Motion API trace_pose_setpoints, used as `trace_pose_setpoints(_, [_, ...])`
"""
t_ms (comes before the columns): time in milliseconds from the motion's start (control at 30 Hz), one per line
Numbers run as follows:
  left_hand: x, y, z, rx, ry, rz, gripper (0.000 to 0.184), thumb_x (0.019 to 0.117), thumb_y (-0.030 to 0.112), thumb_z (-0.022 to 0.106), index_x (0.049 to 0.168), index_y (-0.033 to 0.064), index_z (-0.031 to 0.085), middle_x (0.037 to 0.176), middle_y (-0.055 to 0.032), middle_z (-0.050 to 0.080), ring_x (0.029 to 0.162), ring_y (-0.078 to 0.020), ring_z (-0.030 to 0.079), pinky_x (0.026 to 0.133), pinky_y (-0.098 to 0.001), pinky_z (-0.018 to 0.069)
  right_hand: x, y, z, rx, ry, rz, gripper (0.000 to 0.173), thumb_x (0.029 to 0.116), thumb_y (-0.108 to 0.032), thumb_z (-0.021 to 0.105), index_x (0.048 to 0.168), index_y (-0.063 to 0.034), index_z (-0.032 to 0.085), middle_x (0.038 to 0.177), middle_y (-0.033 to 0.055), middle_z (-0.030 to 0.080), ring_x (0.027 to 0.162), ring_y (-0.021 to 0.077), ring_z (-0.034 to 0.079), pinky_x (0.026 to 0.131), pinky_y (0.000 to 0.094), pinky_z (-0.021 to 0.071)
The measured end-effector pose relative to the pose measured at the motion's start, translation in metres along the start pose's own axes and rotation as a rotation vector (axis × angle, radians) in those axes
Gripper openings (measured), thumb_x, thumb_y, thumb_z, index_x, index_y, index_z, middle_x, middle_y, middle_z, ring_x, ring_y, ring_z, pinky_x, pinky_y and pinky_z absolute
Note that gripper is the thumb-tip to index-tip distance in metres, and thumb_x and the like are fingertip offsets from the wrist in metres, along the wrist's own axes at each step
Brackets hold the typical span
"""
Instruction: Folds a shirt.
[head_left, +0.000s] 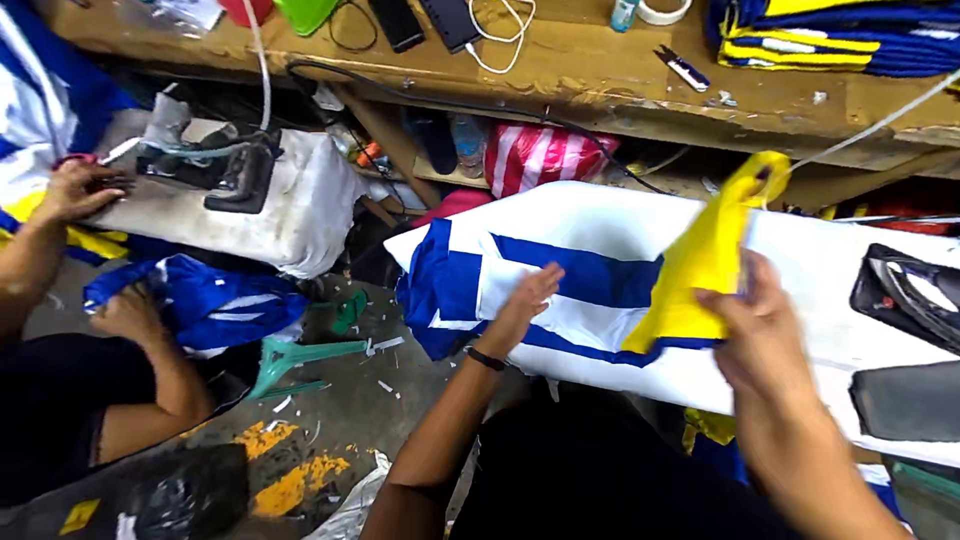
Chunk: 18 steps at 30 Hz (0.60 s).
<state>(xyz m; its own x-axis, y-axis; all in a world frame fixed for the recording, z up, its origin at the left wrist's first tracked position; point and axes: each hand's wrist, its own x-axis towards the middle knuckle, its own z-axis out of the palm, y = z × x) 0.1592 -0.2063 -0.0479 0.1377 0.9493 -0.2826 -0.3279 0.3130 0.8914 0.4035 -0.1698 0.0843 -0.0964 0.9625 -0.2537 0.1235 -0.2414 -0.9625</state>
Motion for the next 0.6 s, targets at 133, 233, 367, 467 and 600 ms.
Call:
trace_pose_setpoints(133, [-0.054, 0.051, -0.072, -0.376, 0.148, 0.104, 0.083, 0.0937, 0.084, 0.014, 0.150, 0.0343, 0.050, 0.136, 0.0084, 0.066, 0.113, -0.0053, 0.067, 0.089, -0.0298, 0.0594, 0.009, 0.022, 0.097, -0.331, -0.534, -0.334, 0.087, 0.0989, -0.027, 0.067, 0.166, -0.0149, 0.013, 0.126, 0.0072, 0.063, 0.110, 0.0186, 0.063, 0.091, 0.0391, 0.0559])
trace_pose_setpoints(233, [-0.073, 0.046, -0.124, -0.272, 0.278, 0.119, 0.052, 0.1045, 0.056, 0.044, 0.148, 0.0278, 0.051, 0.126, 0.0046, 0.070, 0.107, -0.0054, 0.069, 0.087, -0.0289, 0.0605, 0.036, 0.071, 0.106, -0.657, -0.404, -0.430, 0.079, 0.0938, -0.027, 0.073, 0.161, -0.0103, 0.033, 0.139, 0.0226, 0.056, 0.126, 0.0446, 0.055, 0.099, 0.0655, 0.0479])
trace_pose_setpoints(367, [-0.068, 0.056, -0.153, 0.060, 0.379, -0.015, 0.059, 0.1000, -0.001, 0.049, 0.152, 0.0243, 0.042, 0.125, 0.0003, 0.068, 0.096, -0.0065, 0.069, 0.083, -0.0276, 0.0593, 0.055, 0.134, 0.073, -0.688, -0.170, -0.069, 0.073, 0.0902, -0.016, 0.074, 0.154, -0.0020, 0.042, 0.146, 0.0364, 0.045, 0.130, 0.0561, 0.047, 0.104, 0.0700, 0.0423])
trace_pose_setpoints(467, [-0.051, 0.060, -0.166, 0.377, 0.481, -0.003, 0.054, 0.0984, -0.004, 0.055, 0.149, 0.0142, 0.047, 0.124, -0.0060, 0.070, 0.095, -0.0113, 0.069, 0.082, -0.0310, 0.0579, 0.056, 0.160, 0.058, -0.461, -0.093, 0.334, 0.067, 0.0994, -0.026, 0.068, 0.151, 0.0033, 0.037, 0.136, 0.0297, 0.058, 0.118, 0.0383, 0.063, 0.097, 0.0523, 0.0532])
trace_pose_setpoints(600, [-0.033, 0.057, -0.151, 1.093, 0.853, 0.125, 0.050, 0.0982, 0.012, 0.063, 0.144, -0.0038, 0.051, 0.146, -0.0271, 0.053, 0.134, -0.0458, 0.051, 0.110, -0.0636, 0.0403, 0.064, 0.171, 0.059, -0.049, -0.062, 0.582, 0.060, 0.1003, -0.028, 0.069, 0.146, -0.0010, 0.041, 0.126, 0.0215, 0.061, 0.101, 0.0268, 0.066, 0.081, 0.0426, 0.0572])
